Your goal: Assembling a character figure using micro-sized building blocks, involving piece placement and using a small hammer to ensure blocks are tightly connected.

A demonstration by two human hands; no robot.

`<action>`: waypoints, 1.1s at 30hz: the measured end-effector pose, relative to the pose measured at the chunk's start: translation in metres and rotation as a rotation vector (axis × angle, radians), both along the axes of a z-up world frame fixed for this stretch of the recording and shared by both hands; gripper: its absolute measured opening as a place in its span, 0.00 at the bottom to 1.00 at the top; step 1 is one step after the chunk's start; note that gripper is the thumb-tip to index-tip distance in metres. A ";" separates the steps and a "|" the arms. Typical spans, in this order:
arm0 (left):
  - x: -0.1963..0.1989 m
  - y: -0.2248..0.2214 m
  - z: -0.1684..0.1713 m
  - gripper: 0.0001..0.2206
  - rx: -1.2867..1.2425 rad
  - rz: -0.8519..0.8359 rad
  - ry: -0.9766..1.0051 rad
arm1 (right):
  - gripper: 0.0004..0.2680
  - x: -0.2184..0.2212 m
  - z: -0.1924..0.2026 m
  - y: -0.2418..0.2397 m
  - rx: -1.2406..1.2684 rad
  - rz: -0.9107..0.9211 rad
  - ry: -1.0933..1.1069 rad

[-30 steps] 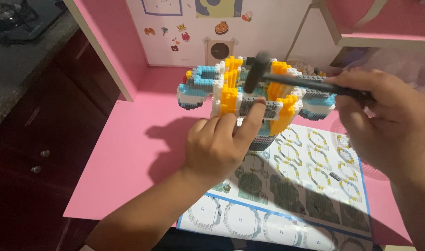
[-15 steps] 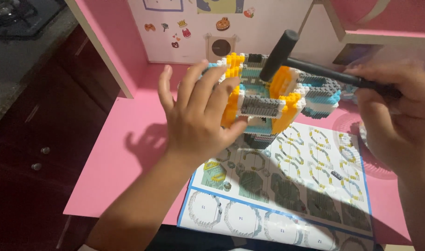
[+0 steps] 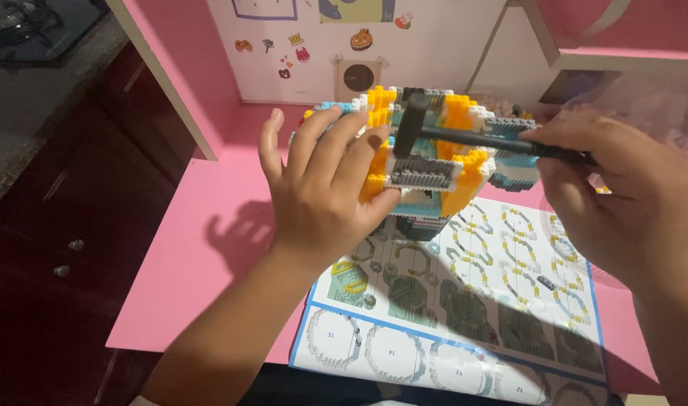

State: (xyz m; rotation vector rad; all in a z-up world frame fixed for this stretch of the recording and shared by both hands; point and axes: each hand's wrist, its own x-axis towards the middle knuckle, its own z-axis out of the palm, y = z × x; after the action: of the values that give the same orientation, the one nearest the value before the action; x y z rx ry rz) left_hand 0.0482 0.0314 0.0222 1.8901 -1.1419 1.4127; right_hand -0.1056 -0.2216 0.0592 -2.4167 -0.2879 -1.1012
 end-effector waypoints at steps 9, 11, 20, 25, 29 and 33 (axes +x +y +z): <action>0.003 0.002 -0.003 0.32 0.045 -0.002 0.006 | 0.10 -0.008 0.002 -0.002 0.022 -0.063 0.057; 0.003 0.002 -0.003 0.33 0.059 0.008 0.008 | 0.10 -0.010 0.004 0.005 0.012 -0.061 0.056; 0.002 0.001 -0.004 0.29 0.045 0.028 -0.006 | 0.08 -0.016 -0.003 -0.008 0.210 -0.044 0.087; 0.003 -0.005 -0.005 0.32 -0.017 -0.005 -0.003 | 0.08 -0.045 -0.028 -0.019 0.580 -0.261 0.174; 0.005 -0.003 -0.010 0.31 0.059 -0.093 0.033 | 0.06 -0.056 -0.067 -0.077 0.449 0.056 0.347; 0.008 -0.004 -0.016 0.29 0.115 -0.176 0.067 | 0.07 -0.063 -0.104 -0.070 -0.013 0.021 0.775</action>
State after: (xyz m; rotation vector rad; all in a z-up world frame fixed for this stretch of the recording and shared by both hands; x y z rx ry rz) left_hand 0.0559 0.0270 0.0065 1.8481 -1.3456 1.2025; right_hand -0.1681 -0.2920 -0.0445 -2.6265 -0.0556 -0.0964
